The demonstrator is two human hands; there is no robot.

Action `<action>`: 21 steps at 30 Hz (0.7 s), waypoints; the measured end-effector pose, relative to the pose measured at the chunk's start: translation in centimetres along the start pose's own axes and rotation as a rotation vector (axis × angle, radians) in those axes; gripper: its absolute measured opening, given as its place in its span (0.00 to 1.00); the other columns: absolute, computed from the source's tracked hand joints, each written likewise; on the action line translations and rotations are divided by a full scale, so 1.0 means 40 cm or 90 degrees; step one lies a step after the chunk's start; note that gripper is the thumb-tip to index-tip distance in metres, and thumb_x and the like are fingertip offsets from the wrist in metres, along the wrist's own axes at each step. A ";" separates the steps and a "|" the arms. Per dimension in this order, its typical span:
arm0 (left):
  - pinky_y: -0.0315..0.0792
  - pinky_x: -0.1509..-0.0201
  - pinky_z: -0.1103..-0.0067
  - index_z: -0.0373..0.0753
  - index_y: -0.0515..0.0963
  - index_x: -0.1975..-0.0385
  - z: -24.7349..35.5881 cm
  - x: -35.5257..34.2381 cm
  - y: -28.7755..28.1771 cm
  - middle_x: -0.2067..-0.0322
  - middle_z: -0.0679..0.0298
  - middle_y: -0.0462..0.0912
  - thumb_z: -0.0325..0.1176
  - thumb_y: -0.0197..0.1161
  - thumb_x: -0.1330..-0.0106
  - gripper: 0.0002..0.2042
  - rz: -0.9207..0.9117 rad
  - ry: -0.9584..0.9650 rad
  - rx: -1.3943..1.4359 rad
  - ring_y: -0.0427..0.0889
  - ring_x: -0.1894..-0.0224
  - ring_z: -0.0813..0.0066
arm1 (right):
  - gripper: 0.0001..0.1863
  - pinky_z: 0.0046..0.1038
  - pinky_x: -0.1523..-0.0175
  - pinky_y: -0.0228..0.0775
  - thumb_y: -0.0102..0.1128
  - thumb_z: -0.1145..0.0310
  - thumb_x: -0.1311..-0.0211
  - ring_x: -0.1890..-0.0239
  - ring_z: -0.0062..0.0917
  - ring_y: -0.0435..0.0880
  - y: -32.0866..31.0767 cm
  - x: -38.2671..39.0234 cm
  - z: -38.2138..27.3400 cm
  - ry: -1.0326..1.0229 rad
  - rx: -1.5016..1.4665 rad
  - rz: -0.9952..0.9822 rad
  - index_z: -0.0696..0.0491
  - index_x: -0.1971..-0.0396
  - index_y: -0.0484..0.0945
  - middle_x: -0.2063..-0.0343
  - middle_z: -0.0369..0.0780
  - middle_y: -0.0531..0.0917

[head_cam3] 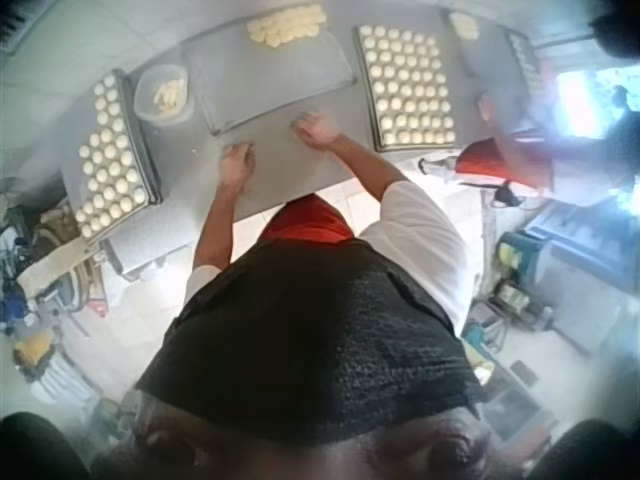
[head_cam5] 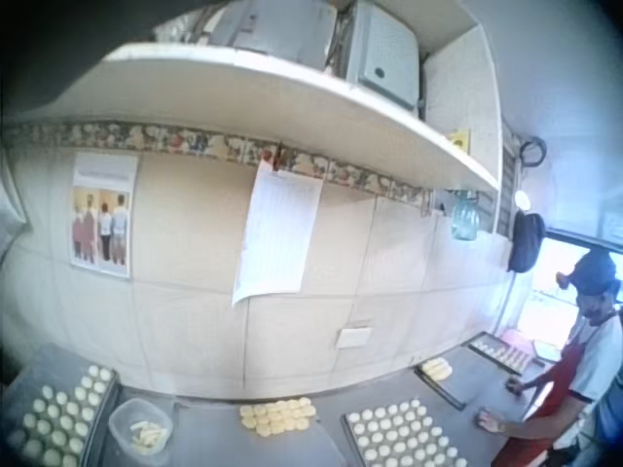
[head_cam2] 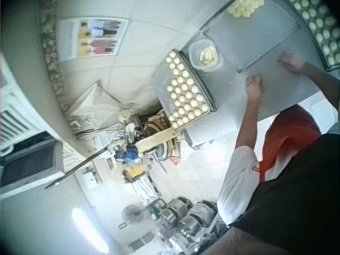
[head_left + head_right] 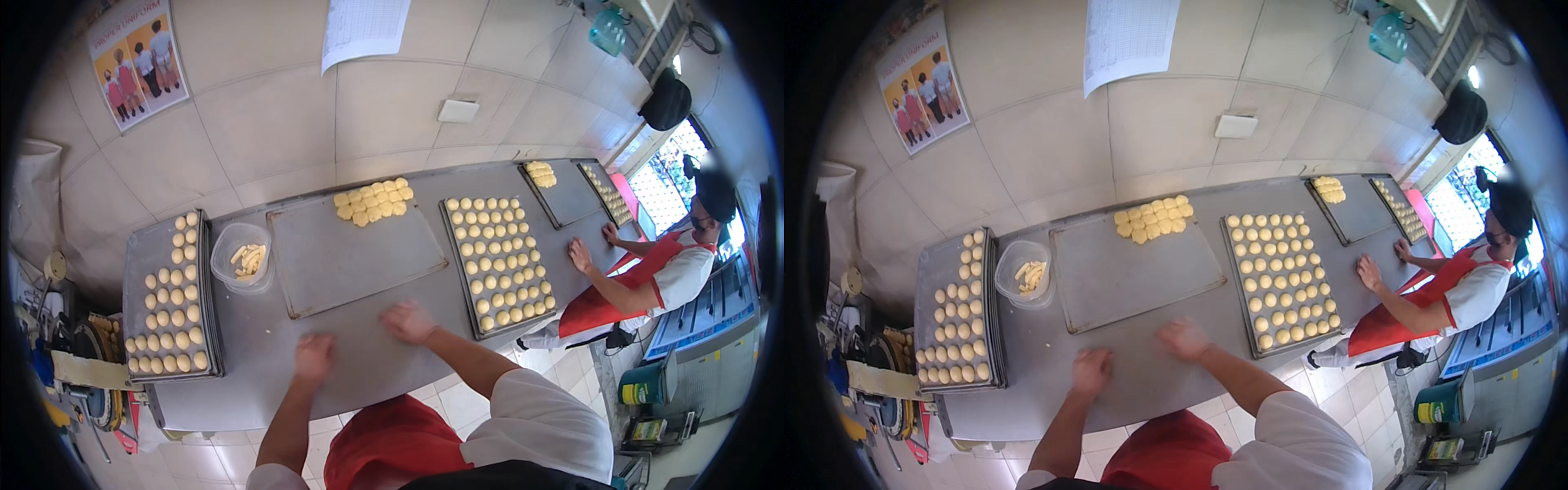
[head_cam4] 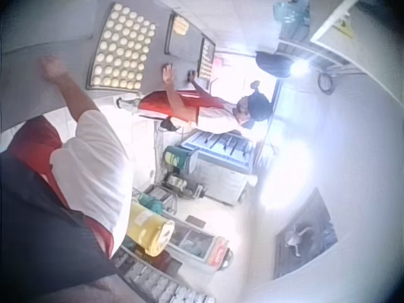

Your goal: The person places small dough balls into organized rows on a tray by hand, occasionally adding small strips of cheese to the dough.

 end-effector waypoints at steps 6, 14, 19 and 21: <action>0.70 0.35 0.50 0.46 0.81 0.42 0.103 0.206 -0.032 0.50 0.54 0.86 0.35 0.62 0.27 0.16 0.089 0.079 -0.077 0.82 0.44 0.49 | 0.16 0.46 0.43 0.73 0.62 0.60 0.27 0.52 0.42 0.82 -0.045 0.198 -0.077 0.114 -0.102 0.071 0.47 0.44 0.81 0.56 0.43 0.85; 0.72 0.39 0.54 0.41 0.84 0.40 0.075 -0.050 0.000 0.51 0.50 0.88 0.33 0.60 0.24 0.16 -0.022 0.082 -0.049 0.82 0.47 0.46 | 0.10 0.47 0.46 0.71 0.63 0.62 0.32 0.53 0.36 0.81 -0.077 0.111 0.064 0.124 0.026 0.135 0.47 0.54 0.81 0.63 0.38 0.82; 0.74 0.42 0.53 0.35 0.84 0.41 0.131 0.146 -0.001 0.52 0.47 0.88 0.34 0.58 0.21 0.16 0.071 0.212 -0.128 0.82 0.51 0.40 | 0.13 0.45 0.41 0.72 0.67 0.60 0.37 0.51 0.37 0.83 -0.052 0.247 -0.080 0.141 0.004 0.197 0.46 0.55 0.82 0.61 0.38 0.84; 0.74 0.41 0.52 0.34 0.84 0.42 0.285 0.087 0.037 0.53 0.46 0.88 0.34 0.58 0.21 0.16 0.042 0.290 -0.157 0.83 0.52 0.39 | 0.16 0.46 0.39 0.73 0.68 0.60 0.39 0.49 0.37 0.83 0.004 0.176 -0.146 0.165 -0.097 0.101 0.45 0.53 0.83 0.61 0.38 0.84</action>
Point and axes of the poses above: each hand's wrist, its own x-axis away from the middle knuckle, its own y-axis out of the palm, z = x × y, the point moved 10 cm from there along -x, towards the middle knuckle
